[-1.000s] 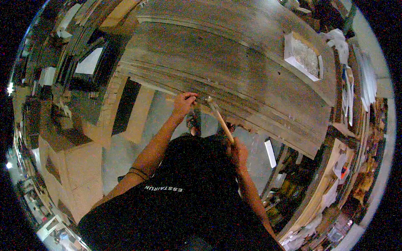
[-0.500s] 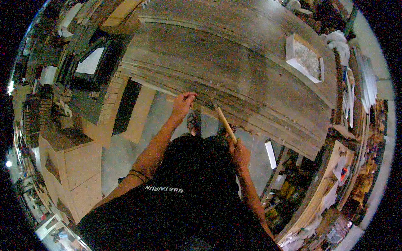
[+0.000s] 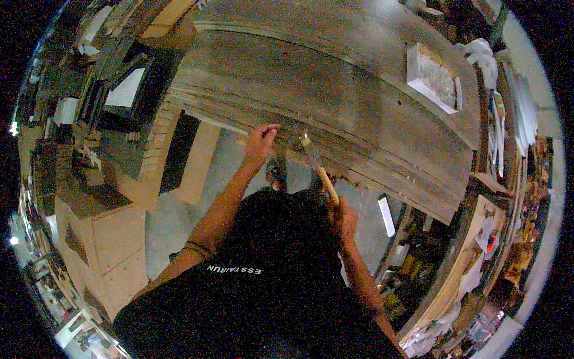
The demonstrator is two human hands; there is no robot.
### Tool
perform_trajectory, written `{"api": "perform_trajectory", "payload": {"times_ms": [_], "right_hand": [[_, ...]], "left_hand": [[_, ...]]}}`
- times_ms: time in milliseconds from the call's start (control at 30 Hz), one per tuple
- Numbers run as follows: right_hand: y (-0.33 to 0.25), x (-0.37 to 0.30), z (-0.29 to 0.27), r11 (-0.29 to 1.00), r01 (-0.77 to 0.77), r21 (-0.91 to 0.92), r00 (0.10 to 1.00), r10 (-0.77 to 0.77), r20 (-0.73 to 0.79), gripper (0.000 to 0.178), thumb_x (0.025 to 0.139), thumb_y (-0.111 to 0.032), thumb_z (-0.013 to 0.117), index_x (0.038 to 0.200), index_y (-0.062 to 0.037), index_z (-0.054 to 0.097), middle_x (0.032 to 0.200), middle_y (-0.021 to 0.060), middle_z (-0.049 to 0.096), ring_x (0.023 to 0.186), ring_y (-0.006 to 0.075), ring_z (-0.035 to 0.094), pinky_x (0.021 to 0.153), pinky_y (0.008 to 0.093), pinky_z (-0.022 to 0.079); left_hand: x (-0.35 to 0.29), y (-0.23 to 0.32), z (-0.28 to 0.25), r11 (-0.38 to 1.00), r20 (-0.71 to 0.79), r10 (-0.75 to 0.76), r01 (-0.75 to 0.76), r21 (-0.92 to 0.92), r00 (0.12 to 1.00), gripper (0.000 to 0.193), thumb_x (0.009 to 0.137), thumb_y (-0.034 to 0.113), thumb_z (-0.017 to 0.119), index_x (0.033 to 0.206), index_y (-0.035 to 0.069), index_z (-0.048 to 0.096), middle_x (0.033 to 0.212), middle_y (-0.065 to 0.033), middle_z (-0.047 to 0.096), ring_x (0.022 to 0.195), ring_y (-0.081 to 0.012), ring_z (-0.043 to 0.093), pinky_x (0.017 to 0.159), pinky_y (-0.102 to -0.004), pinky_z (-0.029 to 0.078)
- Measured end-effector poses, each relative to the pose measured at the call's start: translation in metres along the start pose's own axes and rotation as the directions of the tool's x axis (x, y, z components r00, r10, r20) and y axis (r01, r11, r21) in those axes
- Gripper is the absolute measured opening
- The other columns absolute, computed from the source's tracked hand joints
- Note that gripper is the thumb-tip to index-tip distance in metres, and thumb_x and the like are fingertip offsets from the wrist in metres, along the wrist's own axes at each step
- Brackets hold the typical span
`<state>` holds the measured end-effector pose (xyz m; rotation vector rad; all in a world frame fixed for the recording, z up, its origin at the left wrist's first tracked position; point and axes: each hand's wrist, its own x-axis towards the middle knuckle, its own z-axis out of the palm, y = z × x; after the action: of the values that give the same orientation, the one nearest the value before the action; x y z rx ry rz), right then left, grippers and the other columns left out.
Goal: The person assembles a wooden panel by inserting small white fasteners into pre-drilled holes and hammering them in. They use a hammer to drive the fasteners flush with the surface, then lift and reposition the panel to continue the process.
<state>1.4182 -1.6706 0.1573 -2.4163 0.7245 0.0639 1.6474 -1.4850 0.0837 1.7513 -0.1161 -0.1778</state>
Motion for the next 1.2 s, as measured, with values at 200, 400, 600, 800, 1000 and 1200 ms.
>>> {"api": "perform_trajectory", "payload": {"times_ms": [200, 400, 600, 800, 1000, 1200], "right_hand": [[0.011, 0.006, 0.01, 0.99, -0.035, -0.134, 0.997, 0.044, 0.061, 0.038, 0.09, -0.04, 0.053, 0.081, -0.0032, 0.051, 0.064, 0.0229, 0.057, 0.065, 0.0434, 0.058, 0.056, 0.0496, 0.042], [0.008, 0.001, -0.003, 0.979, -0.192, -0.062, 0.98, 0.195, 0.033, 0.043, 0.09, -0.042, 0.053, 0.078, -0.0009, 0.055, 0.061, 0.0214, 0.055, 0.057, 0.0376, 0.055, 0.054, 0.0439, 0.041], [-0.002, 0.016, -0.008, 0.995, -0.097, -0.038, 0.993, 0.095, -0.067, 0.04, 0.09, -0.041, 0.055, 0.088, -0.0012, 0.061, 0.057, 0.0175, 0.05, 0.052, 0.0287, 0.053, 0.051, 0.0408, 0.039], [-0.031, 0.023, -0.018, 0.989, -0.073, 0.126, 0.991, 0.086, -0.098, 0.035, 0.09, -0.036, 0.057, 0.085, -0.0019, 0.059, 0.059, 0.0172, 0.055, 0.05, 0.0316, 0.052, 0.049, 0.0398, 0.039], [-0.013, 0.035, 0.003, 0.978, 0.032, -0.206, 0.999, -0.029, 0.021, 0.034, 0.088, -0.04, 0.055, 0.086, -0.0059, 0.057, 0.062, 0.0203, 0.059, 0.056, 0.039, 0.058, 0.051, 0.0491, 0.043], [-0.021, 0.029, -0.008, 0.99, -0.018, -0.143, 1.0, 0.02, 0.014, 0.042, 0.091, -0.044, 0.049, 0.083, -0.0027, 0.053, 0.065, 0.0238, 0.058, 0.062, 0.0433, 0.057, 0.056, 0.0515, 0.041]], "left_hand": [[-0.002, 0.043, 0.009, 0.907, 0.212, 0.081, -0.16, 0.39, 0.974, 0.028, 0.086, 0.019, 0.055, 0.11, 0.007, 0.064, 0.077, -0.0132, 0.065, 0.067, -0.0313, 0.062, 0.061, -0.0415, 0.048], [-0.003, 0.022, 0.03, 0.683, 0.485, 0.087, -0.407, 0.606, 0.87, 0.042, 0.087, 0.02, 0.054, 0.129, 0.015, 0.052, 0.084, -0.0177, 0.065, 0.076, -0.036, 0.062, 0.068, -0.0476, 0.05], [-0.006, 0.016, 0.031, 0.653, 0.495, 0.185, -0.482, 0.584, 0.849, 0.047, 0.084, 0.017, 0.05, 0.131, 0.013, 0.048, 0.077, -0.0135, 0.065, 0.07, -0.0334, 0.063, 0.06, -0.0459, 0.05], [-0.003, 0.035, 0.018, 0.688, 0.545, 0.116, -0.463, 0.558, 0.83, 0.045, 0.085, 0.018, 0.054, 0.13, 0.014, 0.048, 0.088, -0.0181, 0.065, 0.079, -0.0371, 0.063, 0.067, -0.0467, 0.05], [-0.039, 0.0, -0.003, 0.717, 0.462, 0.099, -0.385, 0.581, 0.881, 0.045, 0.086, 0.019, 0.051, 0.13, 0.012, 0.048, 0.077, -0.017, 0.065, 0.071, -0.0358, 0.062, 0.059, -0.0479, 0.049], [-0.048, -0.006, 0.011, 0.655, 0.534, 0.097, -0.458, 0.601, 0.84, 0.058, 0.086, 0.02, 0.052, 0.141, 0.018, 0.035, 0.072, -0.0193, 0.062, 0.064, -0.0358, 0.062, 0.052, -0.0487, 0.048]]}}
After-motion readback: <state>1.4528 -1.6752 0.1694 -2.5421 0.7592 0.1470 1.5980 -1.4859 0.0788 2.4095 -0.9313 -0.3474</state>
